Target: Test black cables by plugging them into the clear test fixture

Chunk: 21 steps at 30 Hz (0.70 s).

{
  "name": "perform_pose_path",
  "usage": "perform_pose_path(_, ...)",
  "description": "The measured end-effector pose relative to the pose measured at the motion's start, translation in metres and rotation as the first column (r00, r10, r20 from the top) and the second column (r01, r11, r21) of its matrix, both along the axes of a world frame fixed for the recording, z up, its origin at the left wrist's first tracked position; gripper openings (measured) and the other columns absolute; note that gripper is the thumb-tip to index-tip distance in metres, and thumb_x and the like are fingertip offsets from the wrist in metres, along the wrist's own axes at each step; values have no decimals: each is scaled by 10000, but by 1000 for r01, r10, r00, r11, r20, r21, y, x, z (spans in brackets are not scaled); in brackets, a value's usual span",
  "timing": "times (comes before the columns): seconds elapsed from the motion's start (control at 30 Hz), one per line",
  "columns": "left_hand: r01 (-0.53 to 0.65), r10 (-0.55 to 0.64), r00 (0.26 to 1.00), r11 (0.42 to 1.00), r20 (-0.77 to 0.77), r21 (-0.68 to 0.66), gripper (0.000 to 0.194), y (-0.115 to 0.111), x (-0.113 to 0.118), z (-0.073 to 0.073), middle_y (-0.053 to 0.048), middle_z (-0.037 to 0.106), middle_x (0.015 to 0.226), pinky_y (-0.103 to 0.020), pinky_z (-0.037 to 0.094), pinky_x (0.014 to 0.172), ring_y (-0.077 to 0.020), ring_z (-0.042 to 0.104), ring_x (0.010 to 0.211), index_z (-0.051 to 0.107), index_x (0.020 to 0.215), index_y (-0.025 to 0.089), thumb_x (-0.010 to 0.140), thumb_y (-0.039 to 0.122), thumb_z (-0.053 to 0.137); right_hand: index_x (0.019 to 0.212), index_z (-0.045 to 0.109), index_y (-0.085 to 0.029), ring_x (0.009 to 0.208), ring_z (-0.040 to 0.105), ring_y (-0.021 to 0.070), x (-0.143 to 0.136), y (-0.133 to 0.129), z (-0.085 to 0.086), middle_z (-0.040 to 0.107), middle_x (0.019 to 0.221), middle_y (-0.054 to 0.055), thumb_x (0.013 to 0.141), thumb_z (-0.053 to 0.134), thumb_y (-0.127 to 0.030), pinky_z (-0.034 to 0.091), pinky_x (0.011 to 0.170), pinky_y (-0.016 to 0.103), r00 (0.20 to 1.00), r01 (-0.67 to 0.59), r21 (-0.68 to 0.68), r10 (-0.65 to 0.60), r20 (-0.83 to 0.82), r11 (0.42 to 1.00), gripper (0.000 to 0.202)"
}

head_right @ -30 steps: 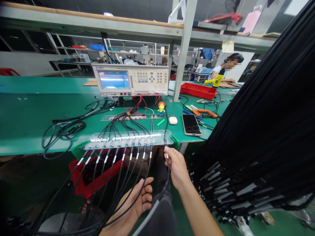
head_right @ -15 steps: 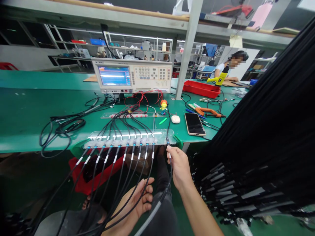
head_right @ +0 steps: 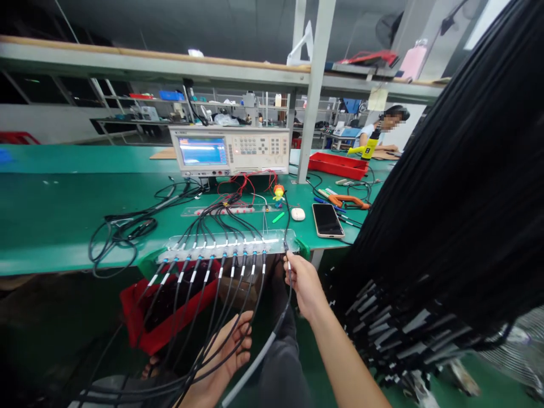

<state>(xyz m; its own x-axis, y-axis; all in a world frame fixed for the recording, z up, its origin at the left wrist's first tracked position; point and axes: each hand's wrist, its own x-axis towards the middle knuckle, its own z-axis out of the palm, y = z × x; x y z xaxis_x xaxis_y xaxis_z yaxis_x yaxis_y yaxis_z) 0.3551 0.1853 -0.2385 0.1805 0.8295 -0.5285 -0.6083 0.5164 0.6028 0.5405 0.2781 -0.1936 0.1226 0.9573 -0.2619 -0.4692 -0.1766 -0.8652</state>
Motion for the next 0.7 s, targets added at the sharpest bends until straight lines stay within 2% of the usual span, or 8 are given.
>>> perform_pose_path(0.1, -107, 107, 994, 991, -3, -76, 275, 5, -16, -14, -21, 711, 750, -188, 532, 509, -115, 659, 602, 731, 911, 176, 678, 320, 750, 900, 697, -156, 528, 469, 55, 4, -5, -2, 581, 693, -24, 676, 752, -507, 412, 508, 166, 999, -42, -37, 42, -6, 998, 420)
perform_pose_path(0.2, -206, 206, 978, 972, -8, -115, 197, 14, -35, -25, 19, 681, 583, -152, 447, 359, -83, 604, 443, 727, 825, 178, 680, 309, 753, 947, 700, -162, 549, 501, 61, 4, -6, -4, 590, 709, -22, 701, 741, -487, 435, 525, 165, 999, -52, -68, 51, -15, 996, 409)
perform_pose_path(0.3, -249, 253, 966, 964, 42, -96, 149, 17, -56, -25, 16, 691, 538, -190, 491, 389, -103, 616, 433, 722, 780, 177, 689, 292, 749, 939, 699, -161, 536, 487, 57, 3, -3, -7, 551, 677, -37, 707, 748, -460, 437, 513, 159, 997, -71, -67, 69, -25, 995, 382)
perform_pose_path(0.47, -278, 283, 943, 959, 177, -54, 159, 8, -98, -24, 15, 738, 597, -250, 534, 470, -135, 655, 490, 728, 791, 223, 686, 340, 745, 904, 685, -165, 482, 413, 49, 2, 1, -9, 457, 604, -63, 683, 768, -465, 419, 468, 158, 998, -62, -97, 60, -20, 993, 381)
perform_pose_path(0.6, -302, 296, 919, 953, 260, -19, 208, 3, -133, -42, 2, 739, 634, -270, 519, 496, -154, 658, 528, 722, 833, 237, 688, 387, 731, 877, 667, -171, 486, 407, 55, 1, 3, -8, 442, 598, -63, 671, 769, -497, 423, 466, 164, 997, -70, -136, 72, 8, 988, 399)
perform_pose_path(0.7, -369, 369, 921, 929, 127, -24, 228, -1, -150, -63, 9, 709, 622, -258, 488, 490, -131, 613, 486, 704, 880, 237, 686, 353, 730, 860, 663, -168, 485, 395, 52, 1, 5, -10, 435, 597, -65, 657, 767, -526, 405, 458, 163, 996, -90, -130, 92, 15, 987, 425)
